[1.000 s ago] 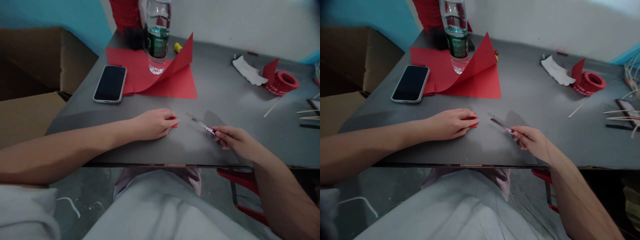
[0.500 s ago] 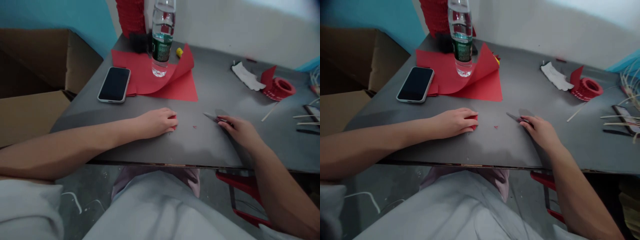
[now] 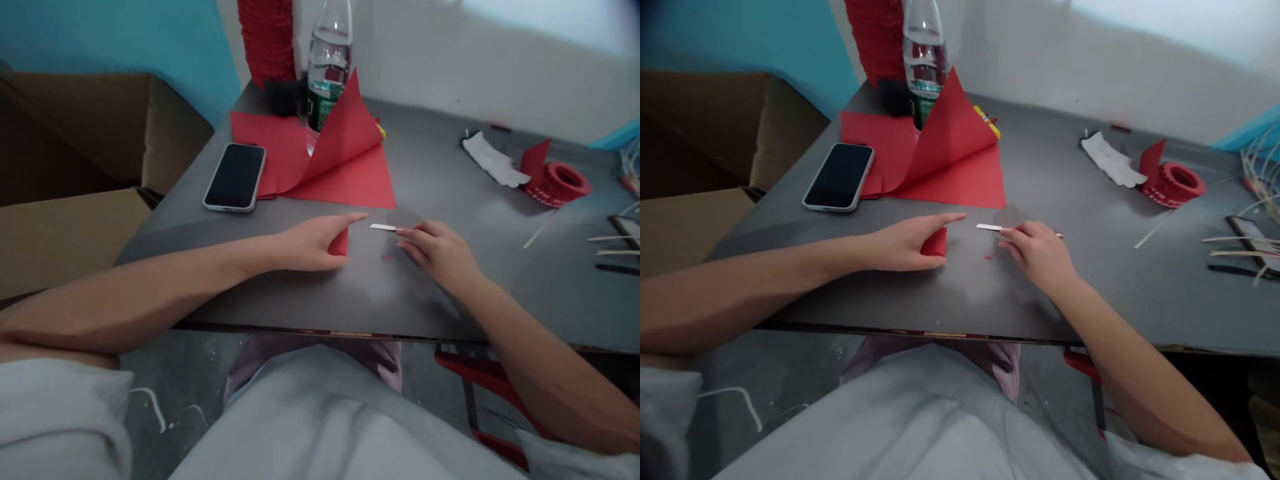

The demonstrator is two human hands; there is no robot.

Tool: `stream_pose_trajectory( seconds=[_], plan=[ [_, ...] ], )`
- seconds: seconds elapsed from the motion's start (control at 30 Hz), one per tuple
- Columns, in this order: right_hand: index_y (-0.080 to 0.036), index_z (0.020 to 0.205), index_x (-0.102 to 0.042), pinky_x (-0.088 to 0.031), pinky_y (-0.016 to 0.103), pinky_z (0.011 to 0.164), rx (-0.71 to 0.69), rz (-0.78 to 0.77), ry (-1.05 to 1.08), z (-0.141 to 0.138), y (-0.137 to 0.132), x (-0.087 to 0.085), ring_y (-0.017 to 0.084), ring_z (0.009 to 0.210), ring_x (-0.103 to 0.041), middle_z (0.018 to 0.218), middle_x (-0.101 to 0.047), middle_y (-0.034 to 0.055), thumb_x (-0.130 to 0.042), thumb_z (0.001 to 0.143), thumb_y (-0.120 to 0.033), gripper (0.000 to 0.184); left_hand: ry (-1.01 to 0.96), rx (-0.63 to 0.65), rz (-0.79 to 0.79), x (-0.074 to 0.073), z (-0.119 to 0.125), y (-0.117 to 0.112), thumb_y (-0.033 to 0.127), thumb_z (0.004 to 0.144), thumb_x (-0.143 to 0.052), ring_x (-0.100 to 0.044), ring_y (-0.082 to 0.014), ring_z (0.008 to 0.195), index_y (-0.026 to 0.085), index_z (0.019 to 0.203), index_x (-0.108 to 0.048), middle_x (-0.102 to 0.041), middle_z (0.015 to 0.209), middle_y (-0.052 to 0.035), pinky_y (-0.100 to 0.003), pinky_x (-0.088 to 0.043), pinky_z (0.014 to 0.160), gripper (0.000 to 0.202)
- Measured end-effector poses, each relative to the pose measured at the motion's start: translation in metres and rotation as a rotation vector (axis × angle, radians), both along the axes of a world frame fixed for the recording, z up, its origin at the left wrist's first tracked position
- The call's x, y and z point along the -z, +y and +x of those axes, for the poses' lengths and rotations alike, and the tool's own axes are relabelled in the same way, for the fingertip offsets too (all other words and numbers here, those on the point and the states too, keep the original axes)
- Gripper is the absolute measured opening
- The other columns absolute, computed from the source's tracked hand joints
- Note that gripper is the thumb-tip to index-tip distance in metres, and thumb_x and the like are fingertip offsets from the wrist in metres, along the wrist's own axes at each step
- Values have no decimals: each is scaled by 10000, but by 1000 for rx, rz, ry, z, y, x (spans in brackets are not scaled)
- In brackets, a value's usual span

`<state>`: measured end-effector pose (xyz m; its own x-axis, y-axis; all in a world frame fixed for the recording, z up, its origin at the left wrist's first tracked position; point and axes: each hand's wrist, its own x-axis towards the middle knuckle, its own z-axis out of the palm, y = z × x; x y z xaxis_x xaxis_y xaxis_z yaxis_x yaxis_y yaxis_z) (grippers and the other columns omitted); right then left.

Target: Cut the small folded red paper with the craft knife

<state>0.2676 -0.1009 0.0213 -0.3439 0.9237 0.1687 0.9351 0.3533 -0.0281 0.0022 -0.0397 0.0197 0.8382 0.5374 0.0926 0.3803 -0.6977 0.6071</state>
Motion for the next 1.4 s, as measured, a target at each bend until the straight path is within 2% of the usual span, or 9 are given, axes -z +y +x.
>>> stream_pose_trajectory(
  seconds=[0.1, 0.3, 0.43, 0.53, 0.67, 0.87, 0.97, 1.17, 1.4],
  plan=[
    [-187, 1011, -668, -452, 285, 704, -30, -201, 115, -20, -14, -4, 169, 789, -600, 897, -647, 73, -429, 905, -286, 279, -83, 35, -136, -3, -2, 0, 233, 727, -575, -428, -221, 1213, 200, 1402, -217, -431, 1338, -107, -319, -387, 953, 765],
    [-210, 980, -687, -472, 249, 714, -216, -386, 476, -46, -14, -11, 130, 798, -602, 882, -662, 41, -488, 882, -276, 232, -231, 247, -672, -7, -4, 5, 102, 627, -380, -544, -143, 708, 169, 1410, -150, -569, 825, -38, -250, -422, 587, 818],
    [-226, 976, -688, -469, 247, 643, -48, -172, 601, -59, -12, -31, 116, 658, -582, 750, -655, 9, -510, 871, -305, 221, -271, 311, -820, -13, -5, 4, 124, 582, -377, -530, -152, 681, 198, 1423, -55, -557, 749, -10, -272, -404, 583, 903],
    [-234, 914, -705, -473, 254, 652, -72, -20, 614, -75, -9, -48, 116, 674, -582, 837, -660, 30, -552, 842, -316, 188, -280, 339, -850, -18, -7, 1, 141, 584, -400, -549, -158, 697, 219, 1399, -153, -578, 769, -9, -278, -427, 585, 855],
    [-256, 1021, -677, -480, 259, 627, -163, -149, 645, -98, 0, -52, 106, 641, -564, 934, -657, 28, -635, 774, -324, 260, -283, 348, -827, -21, -9, -2, 165, 580, -420, -559, -181, 694, 202, 1048, -516, -613, 834, -61, -313, -455, 578, 479],
    [-201, 848, -694, -447, 237, 524, -50, -318, 801, -108, 13, -44, 106, 530, -568, 696, -664, -7, -609, 767, -266, 135, -323, 313, -884, -18, -12, 3, 132, 648, -430, -621, -162, 802, 214, 1115, -458, -642, 1002, -58, -331, -516, 754, 474],
    [-182, 734, -687, -432, 227, 531, -26, -261, 826, -102, 20, -44, 111, 562, -574, 654, -654, -7, -636, 735, -267, 99, -289, 252, -914, -14, -15, 14, 216, 805, -471, -637, -150, 841, 196, 1050, -526, -647, 991, -56, -313, -521, 787, 252],
    [-160, 692, -659, -319, 209, 434, -52, -390, 904, -100, 29, -47, 72, 458, -445, 526, -568, -27, -566, 802, -339, 230, -161, 229, -896, -17, -21, 25, 410, 864, -499, -527, -102, 550, 167, 926, -637, -529, 641, 8, -233, -471, 544, 286],
    [-179, 739, -672, -418, 223, 537, -17, -104, 752, -109, 24, -40, 100, 582, -536, 677, -632, 2, -560, 806, -295, 175, -35, 155, -930, -10, -20, 27, 510, 828, -509, -560, -131, 568, 191, 867, -621, -571, 662, -10, -184, -408, 379, 340]
  ],
)
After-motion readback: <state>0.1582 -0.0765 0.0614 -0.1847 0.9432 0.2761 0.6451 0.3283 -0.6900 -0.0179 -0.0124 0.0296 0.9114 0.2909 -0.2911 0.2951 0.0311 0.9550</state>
